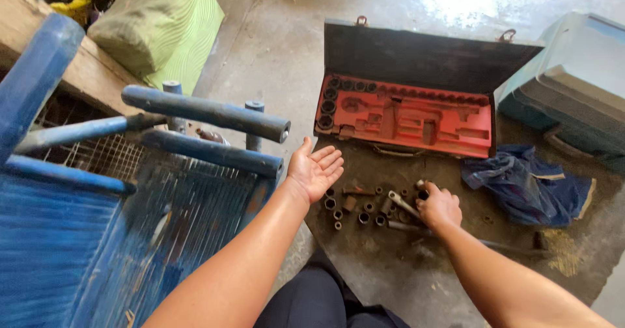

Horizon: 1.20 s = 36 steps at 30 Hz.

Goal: The person removes sockets and wrenches from a red toolbox tray and lays them on the floor, wipes the tray and the inside of the toolbox lid with a blue cloth, then places the sockets back into the molded slots of the tray one at a time.

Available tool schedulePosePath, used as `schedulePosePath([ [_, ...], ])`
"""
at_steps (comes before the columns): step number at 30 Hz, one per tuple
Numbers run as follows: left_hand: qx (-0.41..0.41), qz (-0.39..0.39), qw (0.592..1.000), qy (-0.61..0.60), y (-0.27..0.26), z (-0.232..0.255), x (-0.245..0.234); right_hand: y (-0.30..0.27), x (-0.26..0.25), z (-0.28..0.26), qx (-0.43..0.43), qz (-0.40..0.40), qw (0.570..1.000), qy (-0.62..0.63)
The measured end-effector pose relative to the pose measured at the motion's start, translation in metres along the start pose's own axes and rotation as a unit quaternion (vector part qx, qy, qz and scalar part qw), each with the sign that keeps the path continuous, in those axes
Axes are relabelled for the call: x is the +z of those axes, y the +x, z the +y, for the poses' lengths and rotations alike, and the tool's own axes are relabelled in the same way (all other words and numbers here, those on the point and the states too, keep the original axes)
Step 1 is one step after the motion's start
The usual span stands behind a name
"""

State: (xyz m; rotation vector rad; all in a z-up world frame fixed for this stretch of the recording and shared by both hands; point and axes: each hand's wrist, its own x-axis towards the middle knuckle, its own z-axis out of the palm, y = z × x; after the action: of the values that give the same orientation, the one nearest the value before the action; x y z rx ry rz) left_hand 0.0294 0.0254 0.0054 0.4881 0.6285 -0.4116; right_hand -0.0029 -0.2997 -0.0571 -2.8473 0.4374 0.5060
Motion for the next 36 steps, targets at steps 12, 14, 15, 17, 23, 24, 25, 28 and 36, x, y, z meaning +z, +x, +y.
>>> schedulePosePath([
  [12,-0.036,-0.018,0.999,0.005,0.070,0.031,0.059,0.059,-0.022,-0.051,-0.105,0.136,0.958,0.229],
  [14,-0.045,-0.019,0.999,0.007,0.084,0.035,0.066,0.093,-0.036,-0.076,-0.128,0.174,0.947,0.237],
  [15,-0.051,-0.018,0.999,0.008,0.092,0.039,0.069,0.111,-0.044,-0.090,-0.133,0.197,0.945,0.225],
  [17,-0.056,-0.015,0.998,0.012,0.104,0.047,0.072,0.139,-0.057,-0.117,-0.110,0.156,0.949,0.253],
  [23,-0.062,-0.006,0.998,0.016,0.134,0.074,0.067,0.199,-0.070,-0.183,-0.096,0.135,0.946,0.278],
  [24,-0.061,0.000,0.998,0.018,0.138,0.077,0.067,0.205,-0.070,-0.188,-0.094,0.129,0.953,0.256],
  [25,-0.059,0.007,0.998,0.020,0.141,0.080,0.066,0.211,-0.068,-0.192,-0.091,0.121,0.960,0.234],
  [28,-0.060,0.021,0.998,0.022,0.147,0.087,0.065,0.222,-0.061,-0.199,-0.089,0.114,0.970,0.194],
  [36,-0.068,0.039,0.996,0.034,0.152,0.085,0.073,0.221,-0.061,-0.200,-0.086,0.089,0.971,0.206],
])
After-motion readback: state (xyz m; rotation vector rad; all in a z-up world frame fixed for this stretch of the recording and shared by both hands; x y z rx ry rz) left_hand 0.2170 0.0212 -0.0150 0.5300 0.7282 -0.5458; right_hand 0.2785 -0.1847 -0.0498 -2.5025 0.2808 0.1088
